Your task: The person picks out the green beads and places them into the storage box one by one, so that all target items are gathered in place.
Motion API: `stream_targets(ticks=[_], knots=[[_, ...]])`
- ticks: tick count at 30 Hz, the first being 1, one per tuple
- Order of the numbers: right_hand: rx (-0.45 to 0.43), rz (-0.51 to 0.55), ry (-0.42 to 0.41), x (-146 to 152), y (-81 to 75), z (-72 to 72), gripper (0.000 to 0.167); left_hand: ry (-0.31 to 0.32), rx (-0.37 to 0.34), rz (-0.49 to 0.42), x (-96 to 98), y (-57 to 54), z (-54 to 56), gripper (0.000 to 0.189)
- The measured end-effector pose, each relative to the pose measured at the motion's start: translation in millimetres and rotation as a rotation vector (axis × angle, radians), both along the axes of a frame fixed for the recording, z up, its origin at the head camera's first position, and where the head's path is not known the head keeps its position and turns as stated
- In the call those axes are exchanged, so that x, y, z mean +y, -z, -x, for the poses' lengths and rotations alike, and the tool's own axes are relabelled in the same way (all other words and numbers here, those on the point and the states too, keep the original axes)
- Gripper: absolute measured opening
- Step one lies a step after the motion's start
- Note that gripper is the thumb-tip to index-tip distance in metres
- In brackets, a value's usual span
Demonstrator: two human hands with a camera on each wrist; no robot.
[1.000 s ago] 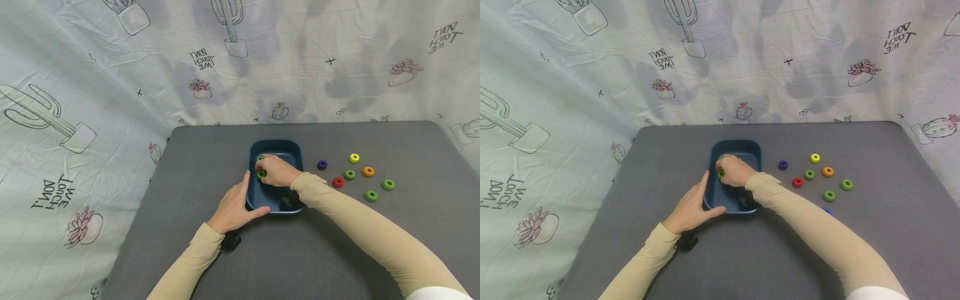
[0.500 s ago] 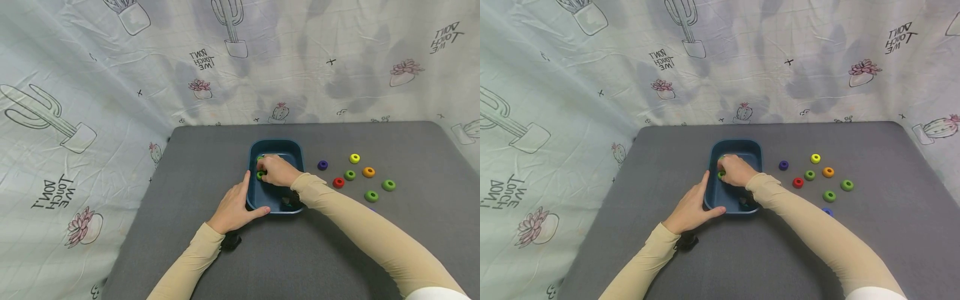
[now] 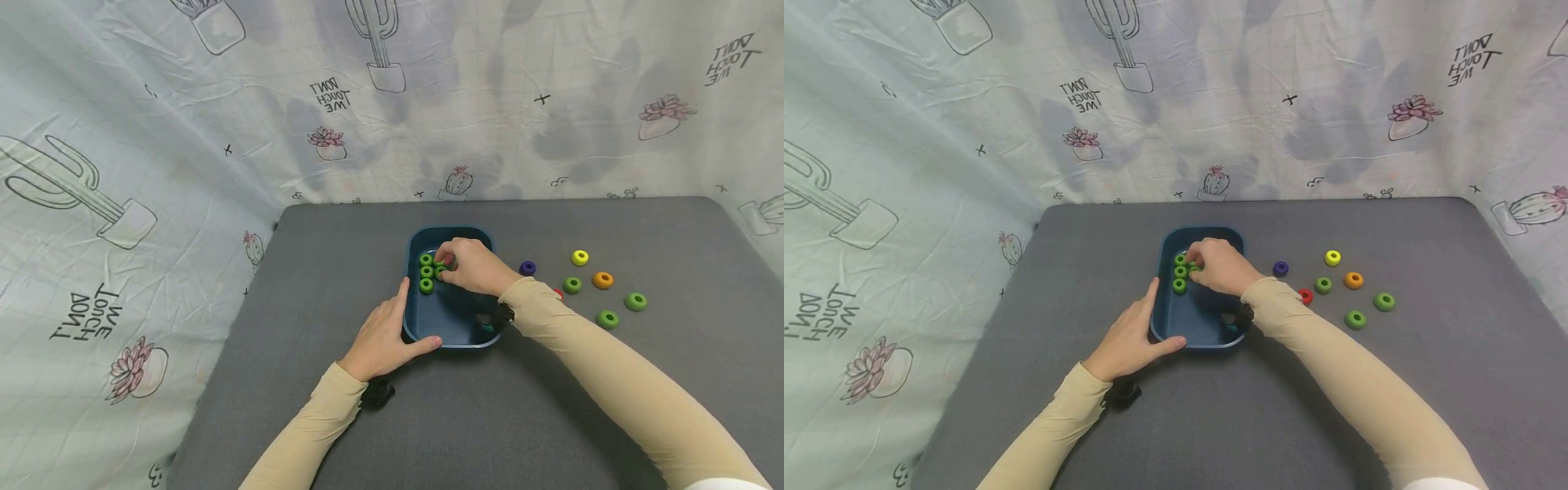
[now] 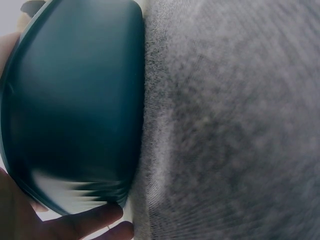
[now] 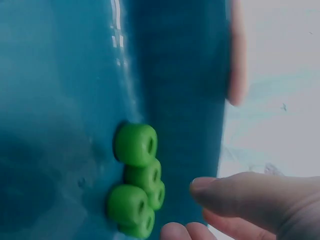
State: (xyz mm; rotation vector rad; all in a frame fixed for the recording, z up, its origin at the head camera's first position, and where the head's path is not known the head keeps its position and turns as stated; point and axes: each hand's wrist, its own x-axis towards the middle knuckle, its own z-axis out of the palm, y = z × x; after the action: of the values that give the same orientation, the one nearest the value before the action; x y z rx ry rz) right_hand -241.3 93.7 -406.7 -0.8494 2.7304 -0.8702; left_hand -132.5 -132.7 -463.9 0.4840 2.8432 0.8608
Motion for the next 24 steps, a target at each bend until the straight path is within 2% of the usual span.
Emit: stream_targets(ticks=[10,24], knots=[[-0.015,0.062,0.083,34,-18.3,-8.1,0.031,0.001,0.02,0.008,-0.3,0.3,0.9,0.119],[0.072,0.075,0.155,57,-30.1,-42.1,0.031,-0.008,-0.002,0.0,1.8,0.0,-2.0,0.12]])
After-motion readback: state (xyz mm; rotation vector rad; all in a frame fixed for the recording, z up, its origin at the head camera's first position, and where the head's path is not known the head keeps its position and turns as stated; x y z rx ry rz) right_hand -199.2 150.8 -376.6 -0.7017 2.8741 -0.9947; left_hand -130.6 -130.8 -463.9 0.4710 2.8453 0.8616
